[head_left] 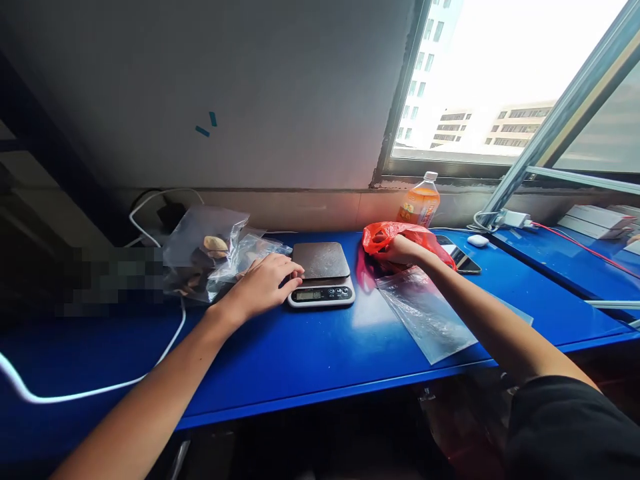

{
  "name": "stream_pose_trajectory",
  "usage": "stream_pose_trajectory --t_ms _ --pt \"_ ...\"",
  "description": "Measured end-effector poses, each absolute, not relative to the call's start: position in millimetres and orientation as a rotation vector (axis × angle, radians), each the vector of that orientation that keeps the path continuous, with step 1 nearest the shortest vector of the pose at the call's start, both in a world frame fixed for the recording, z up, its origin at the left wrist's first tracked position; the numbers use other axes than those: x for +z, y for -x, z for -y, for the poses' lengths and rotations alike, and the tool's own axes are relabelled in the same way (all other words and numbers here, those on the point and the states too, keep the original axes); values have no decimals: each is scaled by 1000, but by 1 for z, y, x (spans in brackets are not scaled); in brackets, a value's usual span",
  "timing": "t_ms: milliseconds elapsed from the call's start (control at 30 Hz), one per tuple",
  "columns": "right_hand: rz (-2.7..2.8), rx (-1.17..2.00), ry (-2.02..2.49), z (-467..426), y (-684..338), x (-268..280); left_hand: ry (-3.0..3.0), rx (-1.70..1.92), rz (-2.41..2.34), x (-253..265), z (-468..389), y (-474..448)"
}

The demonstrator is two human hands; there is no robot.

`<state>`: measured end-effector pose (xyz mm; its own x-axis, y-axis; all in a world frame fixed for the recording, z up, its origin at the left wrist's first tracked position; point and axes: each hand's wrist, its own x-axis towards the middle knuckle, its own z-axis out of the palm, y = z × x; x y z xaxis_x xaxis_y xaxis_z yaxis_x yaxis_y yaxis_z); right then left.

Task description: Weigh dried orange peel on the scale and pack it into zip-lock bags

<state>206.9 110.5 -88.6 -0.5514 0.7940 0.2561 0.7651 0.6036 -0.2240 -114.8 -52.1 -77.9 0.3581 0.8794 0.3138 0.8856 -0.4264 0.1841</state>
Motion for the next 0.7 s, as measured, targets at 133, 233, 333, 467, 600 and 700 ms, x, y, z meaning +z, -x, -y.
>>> stream_pose_trajectory --t_ms 133,233,333,467,600,700 --pt "2471 95 1349 -108 -217 -90 2524 -692 1677 -76 53 125" --pt "2455 85 1365 -110 -228 -89 2510 -735 1685 -73 50 130" --pt "2402 80 1371 -115 -238 -89 2519 -749 1695 -72 51 129" --pt "2298 101 1336 -119 -249 -96 2565 -738 1674 -74 58 112" --pt "2191 132 1305 -121 -253 -108 2717 -665 1539 -77 70 85" --pt "2133 153 1258 -123 -254 -110 2833 -632 1394 -79 75 74"
